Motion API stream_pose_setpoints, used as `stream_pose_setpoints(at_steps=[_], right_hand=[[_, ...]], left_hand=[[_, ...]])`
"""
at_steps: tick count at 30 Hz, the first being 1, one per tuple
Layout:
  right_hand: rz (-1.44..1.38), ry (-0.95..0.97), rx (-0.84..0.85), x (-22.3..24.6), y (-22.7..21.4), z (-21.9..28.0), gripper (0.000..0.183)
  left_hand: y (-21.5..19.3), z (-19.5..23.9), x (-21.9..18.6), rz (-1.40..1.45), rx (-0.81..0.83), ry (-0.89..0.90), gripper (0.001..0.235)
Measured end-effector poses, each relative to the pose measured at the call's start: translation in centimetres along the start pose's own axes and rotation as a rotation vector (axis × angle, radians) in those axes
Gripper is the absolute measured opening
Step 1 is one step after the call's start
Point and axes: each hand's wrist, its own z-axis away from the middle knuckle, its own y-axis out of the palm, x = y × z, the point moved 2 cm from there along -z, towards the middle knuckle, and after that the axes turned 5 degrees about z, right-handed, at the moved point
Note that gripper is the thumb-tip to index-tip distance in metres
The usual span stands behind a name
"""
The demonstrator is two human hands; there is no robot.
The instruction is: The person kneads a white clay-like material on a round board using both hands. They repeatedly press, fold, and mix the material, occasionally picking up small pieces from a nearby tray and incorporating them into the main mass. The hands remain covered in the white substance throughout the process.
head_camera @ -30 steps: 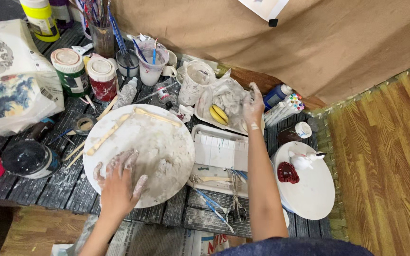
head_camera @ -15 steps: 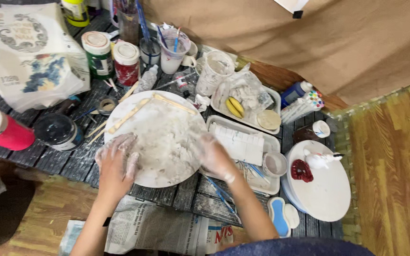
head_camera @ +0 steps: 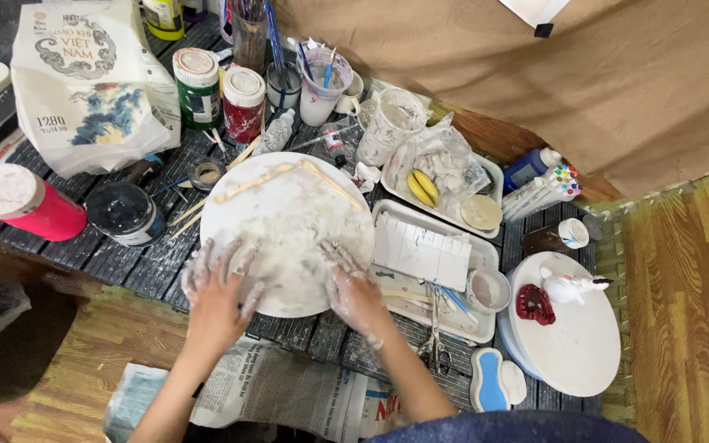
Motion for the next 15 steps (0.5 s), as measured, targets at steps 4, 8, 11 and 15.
stream_pose_setpoints(at_steps=[4, 8, 11, 15], right_hand=[[0.096, -0.335, -0.485, 1.7, 0.3, 1.3, 0.046], [-0.330, 0.264, 0.210, -0.7, 1.9, 0.2, 0.032], [-0.147, -0.196, -0.344, -0.8, 0.5, -1.4, 0.025], [-0.098, -0.107, -0.171, -0.3, 0.3, -3.7, 0.046]], left_hand=[[1.0, 0.4, 0.2, 0.045, 0.029, -0.004, 0.068], [1.0, 0.4, 0.9, 0.087, 0.031, 0.015, 0.073], [1.2, 0.5, 1.0, 0.068, 0.030, 0.018, 0.073], [1.4, 0.5, 1.0, 0.040, 0.028, -0.011, 0.073]])
